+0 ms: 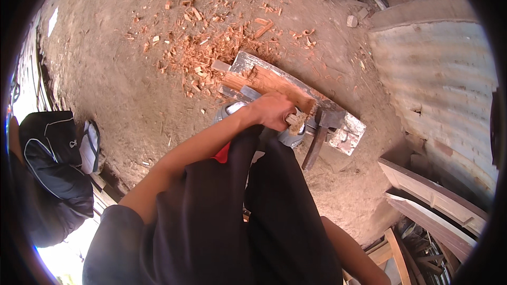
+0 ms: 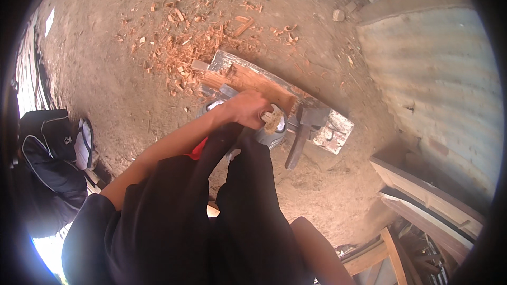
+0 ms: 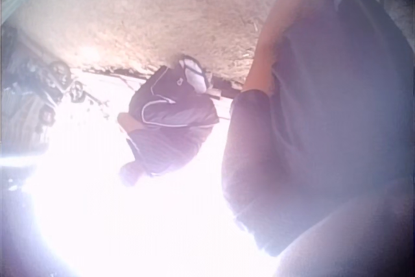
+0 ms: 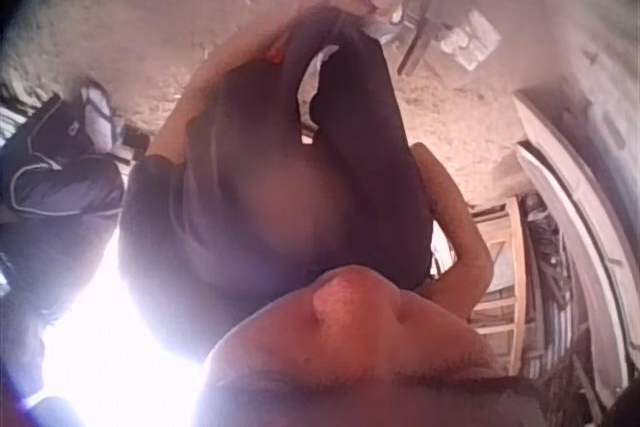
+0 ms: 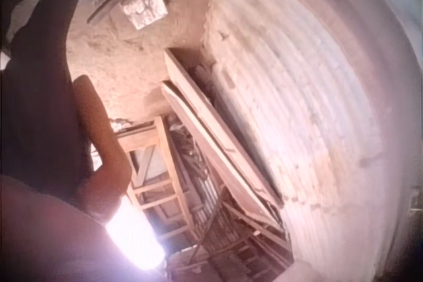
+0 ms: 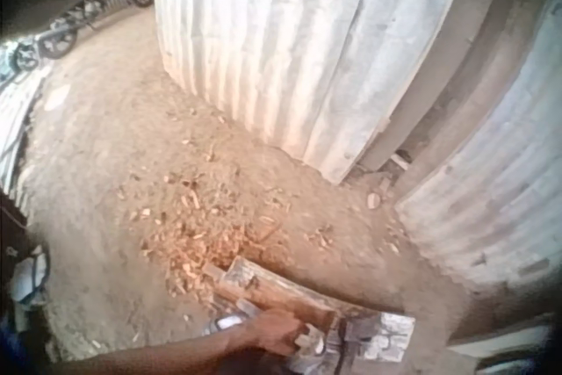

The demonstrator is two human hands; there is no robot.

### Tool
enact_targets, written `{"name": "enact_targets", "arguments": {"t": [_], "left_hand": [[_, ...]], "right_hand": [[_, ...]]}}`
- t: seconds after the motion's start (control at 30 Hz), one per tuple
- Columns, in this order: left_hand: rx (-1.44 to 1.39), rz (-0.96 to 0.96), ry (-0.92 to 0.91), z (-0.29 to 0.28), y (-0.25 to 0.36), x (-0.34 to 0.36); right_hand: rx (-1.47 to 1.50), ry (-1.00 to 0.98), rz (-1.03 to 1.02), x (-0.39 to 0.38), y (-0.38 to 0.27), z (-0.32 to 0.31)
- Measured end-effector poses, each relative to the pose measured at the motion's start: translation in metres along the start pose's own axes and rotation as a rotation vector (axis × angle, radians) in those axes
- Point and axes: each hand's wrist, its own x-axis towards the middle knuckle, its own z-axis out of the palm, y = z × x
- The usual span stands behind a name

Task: The person uses a machete to repeatedly strike and shape a small piece of wood clamped in a metal vise. Wood shavings accumulate on the ground as the person adjusts the wood's position and continues carving.

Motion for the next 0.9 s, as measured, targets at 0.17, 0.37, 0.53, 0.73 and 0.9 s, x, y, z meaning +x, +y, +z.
{"name": "enact_targets", "arguments": {"t": [0.17,0.37,0.53,0.73,0.9], "left_hand": [[0.000,0.026,0.000,0.001,-0.002,0.004],[0.037,0.031,0.035,0.002,-0.006,0.004],[0.041,0.060,0.086,0.003,-0.009,-0.002],[0.031,-0.007,0.106,0.003,-0.014,-0.002],[0.019,0.004,0.110,-0.001,-0.011,-0.002]], "right_hand": [[0.079,0.459,0.261,-0.067,0.037,0.008],[0.229,0.657,0.869,-0.107,0.142,0.190],[0.104,0.686,0.992,-0.093,0.137,0.230],[0.015,0.423,1.058,-0.071,0.144,0.209],[0.926,0.448,1.135,-0.086,0.194,0.219]]}}
